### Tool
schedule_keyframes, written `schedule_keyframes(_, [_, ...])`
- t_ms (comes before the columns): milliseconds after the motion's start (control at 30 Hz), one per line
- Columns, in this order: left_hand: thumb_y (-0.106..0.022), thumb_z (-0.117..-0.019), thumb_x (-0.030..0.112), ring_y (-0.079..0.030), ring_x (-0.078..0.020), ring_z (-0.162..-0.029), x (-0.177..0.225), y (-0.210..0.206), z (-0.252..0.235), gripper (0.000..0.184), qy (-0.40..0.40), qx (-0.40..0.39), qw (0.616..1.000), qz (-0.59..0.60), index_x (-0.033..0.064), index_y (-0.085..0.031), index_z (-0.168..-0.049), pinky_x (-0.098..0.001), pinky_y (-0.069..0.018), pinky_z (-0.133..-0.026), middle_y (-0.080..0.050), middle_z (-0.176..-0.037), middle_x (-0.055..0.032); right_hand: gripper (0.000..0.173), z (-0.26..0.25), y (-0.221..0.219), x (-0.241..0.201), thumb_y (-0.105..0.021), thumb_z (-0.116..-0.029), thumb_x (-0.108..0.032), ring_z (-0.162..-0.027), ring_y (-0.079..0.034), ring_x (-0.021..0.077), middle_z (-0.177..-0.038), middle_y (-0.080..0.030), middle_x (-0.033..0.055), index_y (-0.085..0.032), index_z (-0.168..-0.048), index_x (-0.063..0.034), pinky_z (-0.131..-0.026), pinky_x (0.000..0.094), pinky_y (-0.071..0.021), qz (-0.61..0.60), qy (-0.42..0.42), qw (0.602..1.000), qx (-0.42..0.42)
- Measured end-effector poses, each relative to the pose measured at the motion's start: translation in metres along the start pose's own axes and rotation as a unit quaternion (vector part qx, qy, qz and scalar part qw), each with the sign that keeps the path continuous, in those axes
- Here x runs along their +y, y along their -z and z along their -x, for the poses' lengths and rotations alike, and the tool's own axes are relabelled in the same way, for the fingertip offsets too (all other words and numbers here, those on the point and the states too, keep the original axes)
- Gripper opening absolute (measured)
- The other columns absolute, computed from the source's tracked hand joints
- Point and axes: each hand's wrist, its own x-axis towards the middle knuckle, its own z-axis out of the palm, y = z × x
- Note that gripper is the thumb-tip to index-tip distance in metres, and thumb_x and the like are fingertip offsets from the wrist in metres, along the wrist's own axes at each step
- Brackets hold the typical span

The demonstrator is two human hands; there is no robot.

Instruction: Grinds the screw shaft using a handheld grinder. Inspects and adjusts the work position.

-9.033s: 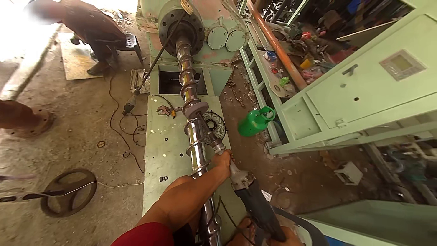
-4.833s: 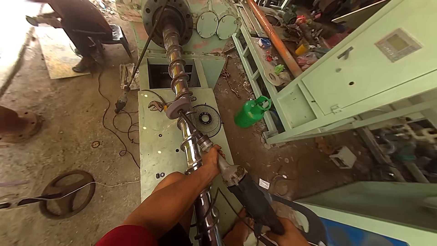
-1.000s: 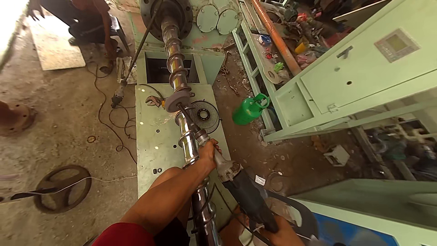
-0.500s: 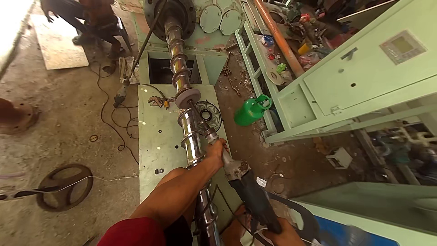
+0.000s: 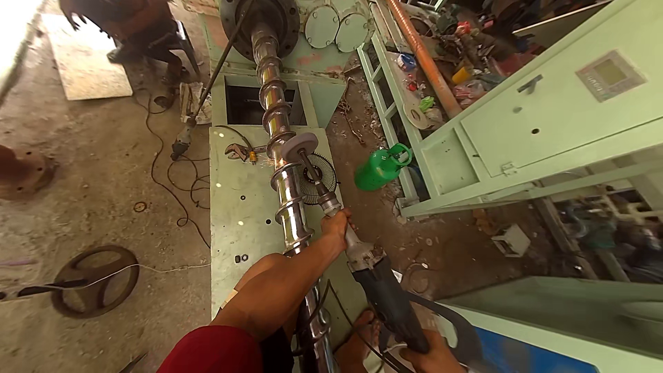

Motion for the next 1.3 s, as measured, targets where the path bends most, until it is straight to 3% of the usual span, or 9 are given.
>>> schedule_keyframes(467, [-0.064, -0.0901, 0.004, -0.059, -0.0194, -0.052, 0.005, 0.023, 0.017, 0.02, -0.011, 0.009, 0.999, 0.029, 0.0038, -0.05, -0.105, -0.0341, -0.056, -0.049, -0.055, -0.068, -0.0085, 0.029, 0.006, -0.001, -0.006, -0.08, -0.0801, -0.025, -0.063, -0.066, 0.0188, -0.078, -0.071, 0.0072, -0.075, -0.102, -0.0073, -0.065, 0.0454, -0.0577, 0.07, 0.018, 0.997, 0.011])
schedule_keyframes(700, [-0.064, -0.0897, 0.004, -0.059, -0.0195, -0.051, 0.006, 0.028, 0.019, 0.02, -0.011, 0.015, 0.999, 0.032, 0.0045, -0.05, -0.104, -0.0345, -0.0561, -0.049, -0.055, -0.068, -0.0083, 0.026, 0.007, -0.003, -0.005, -0.08, -0.0784, -0.029, -0.062, -0.066, 0.019, -0.074, -0.07, 0.0061, -0.075, -0.095, -0.0091, -0.064, 0.0468, -0.0565, 0.085, 0.024, 0.996, 0.017])
schedule_keyframes(967, [-0.063, -0.0908, 0.006, -0.058, -0.0189, -0.051, 0.007, 0.034, 0.022, 0.019, -0.012, 0.023, 0.999, 0.034, 0.0053, -0.049, -0.103, -0.0345, -0.0555, -0.049, -0.054, -0.067, -0.0073, 0.031, 0.01, -0.005, -0.016, -0.079, -0.0815, -0.027, -0.067, -0.066, 0.0209, -0.08, -0.07, 0.009, -0.074, -0.104, -0.0062, -0.069, 0.0487, -0.0562, 0.099, 0.019, 0.995, 0.007])
schedule_keyframes(1100, [-0.063, -0.0912, 0.006, -0.058, -0.0192, -0.051, 0.006, 0.038, 0.021, 0.016, -0.01, 0.022, 0.999, 0.03, 0.0052, -0.051, -0.101, -0.0351, -0.0555, -0.05, -0.054, -0.067, -0.0073, 0.029, 0.005, -0.002, -0.007, -0.081, -0.0797, -0.03, -0.071, -0.068, 0.0226, -0.078, -0.07, 0.0087, -0.073, -0.095, -0.0064, -0.07, 0.0505, -0.0555, 0.125, 0.017, 0.992, 0.013])
schedule_keyframes(1300, [-0.062, -0.0905, 0.008, -0.057, -0.0193, -0.051, 0.008, 0.044, 0.02, 0.015, 0.001, 0.031, 0.999, 0.035, 0.0059, -0.05, -0.1, -0.0355, -0.0552, -0.05, -0.054, -0.067, -0.0073, 0.028, 0.007, -0.001, -0.012, -0.081, -0.0794, -0.031, -0.073, -0.068, 0.0223, -0.078, -0.07, 0.0085, -0.073, -0.092, -0.0067, -0.072, 0.0506, -0.0554, 0.137, 0.032, 0.99, 0.016])
